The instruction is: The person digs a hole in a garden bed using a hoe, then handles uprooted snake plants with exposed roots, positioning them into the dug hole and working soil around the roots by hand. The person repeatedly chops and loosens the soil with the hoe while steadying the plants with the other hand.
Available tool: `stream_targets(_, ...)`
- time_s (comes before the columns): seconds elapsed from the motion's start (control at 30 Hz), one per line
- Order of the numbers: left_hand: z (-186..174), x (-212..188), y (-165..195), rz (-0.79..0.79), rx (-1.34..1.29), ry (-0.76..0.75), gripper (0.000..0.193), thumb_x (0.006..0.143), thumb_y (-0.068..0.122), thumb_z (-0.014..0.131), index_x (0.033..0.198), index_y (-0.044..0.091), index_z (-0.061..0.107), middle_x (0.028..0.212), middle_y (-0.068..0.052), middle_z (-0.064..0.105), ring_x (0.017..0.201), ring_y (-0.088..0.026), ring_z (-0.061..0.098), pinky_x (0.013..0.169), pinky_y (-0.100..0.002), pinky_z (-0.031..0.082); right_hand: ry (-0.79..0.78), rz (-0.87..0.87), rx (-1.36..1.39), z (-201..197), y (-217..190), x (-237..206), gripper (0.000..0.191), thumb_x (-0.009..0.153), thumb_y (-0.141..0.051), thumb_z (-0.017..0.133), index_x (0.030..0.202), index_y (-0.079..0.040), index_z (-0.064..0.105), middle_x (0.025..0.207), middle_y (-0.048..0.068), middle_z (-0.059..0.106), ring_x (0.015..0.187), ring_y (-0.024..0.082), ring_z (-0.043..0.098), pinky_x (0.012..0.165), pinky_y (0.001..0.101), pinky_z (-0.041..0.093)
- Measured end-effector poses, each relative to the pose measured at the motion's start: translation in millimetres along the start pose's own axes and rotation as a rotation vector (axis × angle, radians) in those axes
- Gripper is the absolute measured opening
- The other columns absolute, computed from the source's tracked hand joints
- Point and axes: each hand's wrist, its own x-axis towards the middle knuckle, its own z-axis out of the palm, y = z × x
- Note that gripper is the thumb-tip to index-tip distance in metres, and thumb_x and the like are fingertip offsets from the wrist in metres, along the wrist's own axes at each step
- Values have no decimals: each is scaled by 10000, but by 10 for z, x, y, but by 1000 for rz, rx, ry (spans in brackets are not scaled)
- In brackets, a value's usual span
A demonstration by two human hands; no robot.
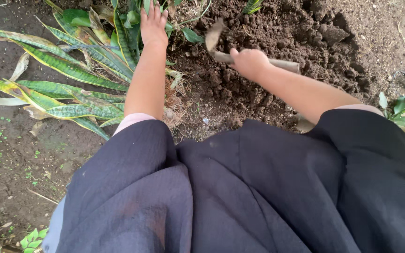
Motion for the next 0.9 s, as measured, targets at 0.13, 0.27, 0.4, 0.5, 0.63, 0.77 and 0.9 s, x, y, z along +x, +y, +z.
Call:
stream_targets(0.13, -22, 26, -18, 10, -31, -22, 711, 977, 291, 455, 1641, 270, 205, 1705, -73, 129, 1560, -316, 13, 1217, -553, 59, -40, 119, 9, 304, 168, -277, 412, 1090, -388, 457, 1206, 8, 474, 739, 142, 697, 582, 274, 698, 470, 390, 584)
stream_targets(0.27, 8, 25, -30, 25, -30, -40, 714, 988, 270, 449, 1652, 266, 189, 1710, -76, 129, 1565, -313, 19, 1229, -543, 65, -98, 266, 14, 440, 403, -677, 438, 1079, -446, 465, 1154, -16, 498, 764, 146, 727, 621, 291, 723, 496, 402, 592)
stream_targets(0.4, 47, -10, -51, 37, -62, -24, 722, 986, 249, 451, 1646, 287, 161, 1708, -74, 104, 1560, -313, 10, 1222, -543, 73, -32, 374, -17, 592, 637, -1085, 460, 1073, -495, 462, 1164, -46, 510, 792, 149, 738, 681, 328, 737, 585, 442, 582)
stream_targets(0.5, 26, -22, -64, 39, -17, 19, 742, 976, 223, 467, 1647, 299, 160, 1705, -68, 107, 1560, -308, 12, 1219, -536, 81, -147, 528, 91, 632, 799, -1337, 514, 1101, -517, 407, 1169, -18, 507, 830, 209, 737, 701, 368, 750, 603, 478, 613)
stream_targets(0.63, -25, -18, -36, 100, -89, -29, 728, 971, 253, 473, 1644, 267, 198, 1699, -89, 148, 1555, -326, 30, 1214, -546, 86, -37, 538, 66, 394, 924, -1513, 519, 1076, -516, 432, 1161, -14, 536, 902, 232, 730, 807, 410, 712, 694, 520, 575)
stream_targets(0.77, 2, -62, 28, 92, -45, 82, 709, 982, 238, 478, 1651, 268, 244, 1690, -88, 208, 1555, -338, 69, 1222, -555, 78, -35, 457, 101, 71, 560, -1322, 520, 1125, -488, 378, 1218, 2, 525, 906, 219, 746, 801, 385, 747, 644, 475, 592)
stream_targets(0.9, 28, -75, 112, 77, -68, 75, 679, 992, 277, 468, 1639, 252, 262, 1695, -78, 206, 1559, -330, 67, 1242, -558, 40, -69, 98, -13, 7, -103, -724, 451, 1103, -399, 419, 1326, -9, 464, 920, 182, 694, 673, 285, 722, 506, 374, 582)
